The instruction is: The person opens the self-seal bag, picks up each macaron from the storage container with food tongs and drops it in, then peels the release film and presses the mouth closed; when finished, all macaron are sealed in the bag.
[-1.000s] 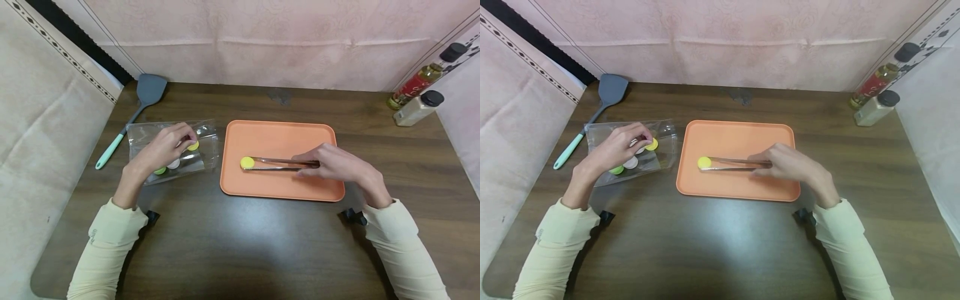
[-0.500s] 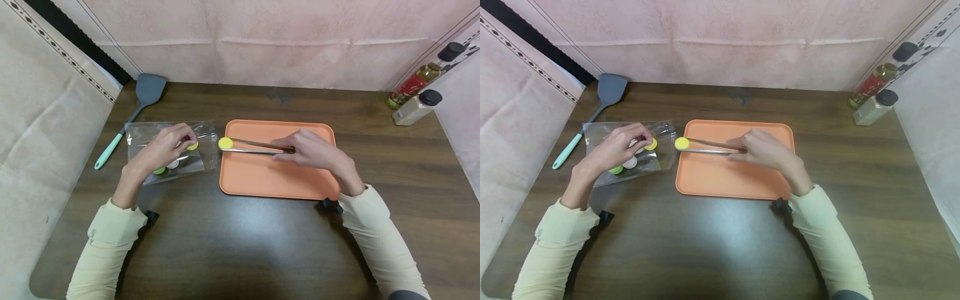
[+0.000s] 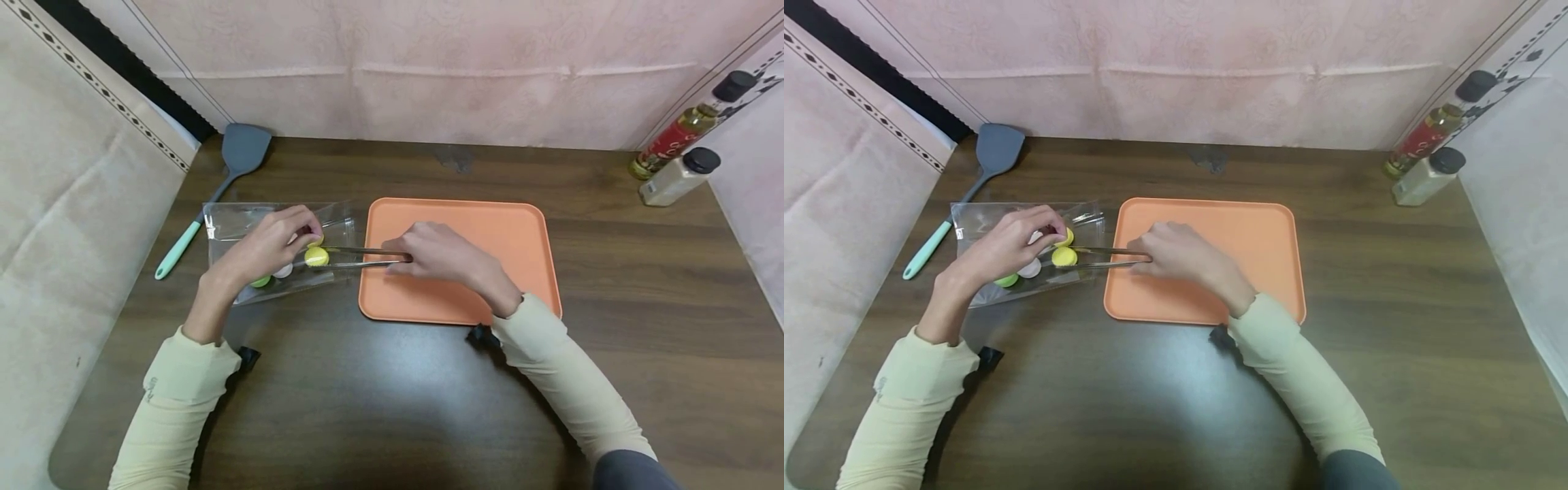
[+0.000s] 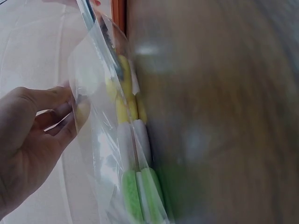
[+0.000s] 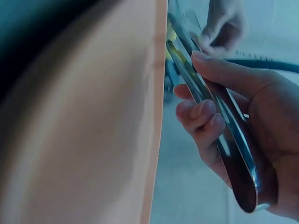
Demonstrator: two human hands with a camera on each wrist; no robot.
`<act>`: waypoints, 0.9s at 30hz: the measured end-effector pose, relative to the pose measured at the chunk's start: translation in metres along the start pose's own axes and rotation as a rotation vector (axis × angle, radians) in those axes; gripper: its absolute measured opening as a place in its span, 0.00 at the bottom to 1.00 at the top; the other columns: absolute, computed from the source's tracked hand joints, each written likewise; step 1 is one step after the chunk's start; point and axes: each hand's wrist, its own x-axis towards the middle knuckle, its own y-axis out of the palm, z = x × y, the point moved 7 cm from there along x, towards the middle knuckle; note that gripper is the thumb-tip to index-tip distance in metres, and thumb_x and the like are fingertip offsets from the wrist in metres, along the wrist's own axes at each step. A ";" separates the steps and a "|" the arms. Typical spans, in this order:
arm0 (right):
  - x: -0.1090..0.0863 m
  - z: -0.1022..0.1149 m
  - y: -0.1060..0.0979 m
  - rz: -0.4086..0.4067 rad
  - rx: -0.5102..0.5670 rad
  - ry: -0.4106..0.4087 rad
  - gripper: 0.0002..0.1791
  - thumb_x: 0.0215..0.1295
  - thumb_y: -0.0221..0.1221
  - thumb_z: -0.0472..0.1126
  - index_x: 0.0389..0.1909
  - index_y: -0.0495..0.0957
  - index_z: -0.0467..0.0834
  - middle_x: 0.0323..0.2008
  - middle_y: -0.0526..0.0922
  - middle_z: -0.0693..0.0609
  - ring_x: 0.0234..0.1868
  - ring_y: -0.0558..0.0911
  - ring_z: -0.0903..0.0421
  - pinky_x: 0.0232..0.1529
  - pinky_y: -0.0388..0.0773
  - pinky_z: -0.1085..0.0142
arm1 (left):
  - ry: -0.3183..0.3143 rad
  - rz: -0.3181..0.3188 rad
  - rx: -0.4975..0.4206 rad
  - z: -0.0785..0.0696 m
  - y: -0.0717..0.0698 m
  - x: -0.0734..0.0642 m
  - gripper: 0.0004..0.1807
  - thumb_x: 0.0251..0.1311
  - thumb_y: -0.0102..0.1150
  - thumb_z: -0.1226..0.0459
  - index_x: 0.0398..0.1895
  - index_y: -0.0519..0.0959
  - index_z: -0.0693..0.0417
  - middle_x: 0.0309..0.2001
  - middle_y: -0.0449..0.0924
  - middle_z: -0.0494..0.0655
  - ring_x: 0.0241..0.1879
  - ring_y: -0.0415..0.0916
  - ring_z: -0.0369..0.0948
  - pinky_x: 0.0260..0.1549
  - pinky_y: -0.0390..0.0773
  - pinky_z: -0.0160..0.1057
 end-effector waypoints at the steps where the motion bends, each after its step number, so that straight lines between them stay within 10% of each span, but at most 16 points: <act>1: 0.003 0.002 0.002 0.005 -0.009 0.006 0.08 0.78 0.69 0.47 0.44 0.89 0.46 0.24 0.81 0.57 0.24 0.72 0.62 0.29 0.72 0.63 | 0.003 0.004 -0.002 0.000 0.000 0.000 0.02 0.76 0.65 0.74 0.46 0.84 0.65 0.45 0.84 0.56 0.41 0.82 0.47 0.42 0.85 0.48; 18: 0.002 0.006 0.000 0.007 0.050 0.060 0.10 0.79 0.68 0.50 0.47 0.89 0.48 0.23 0.79 0.56 0.24 0.72 0.62 0.29 0.71 0.64 | -0.023 0.030 -0.022 0.001 0.000 0.001 0.04 0.78 0.63 0.72 0.48 0.84 0.64 0.47 0.84 0.56 0.44 0.81 0.48 0.44 0.84 0.49; 27: -0.112 -0.033 -0.042 -0.255 0.072 0.243 0.06 0.77 0.69 0.43 0.42 0.83 0.46 0.22 0.79 0.59 0.22 0.74 0.65 0.25 0.69 0.67 | -0.046 0.021 -0.024 0.001 0.000 0.000 0.04 0.78 0.62 0.73 0.49 0.84 0.65 0.49 0.85 0.58 0.46 0.83 0.50 0.48 0.86 0.51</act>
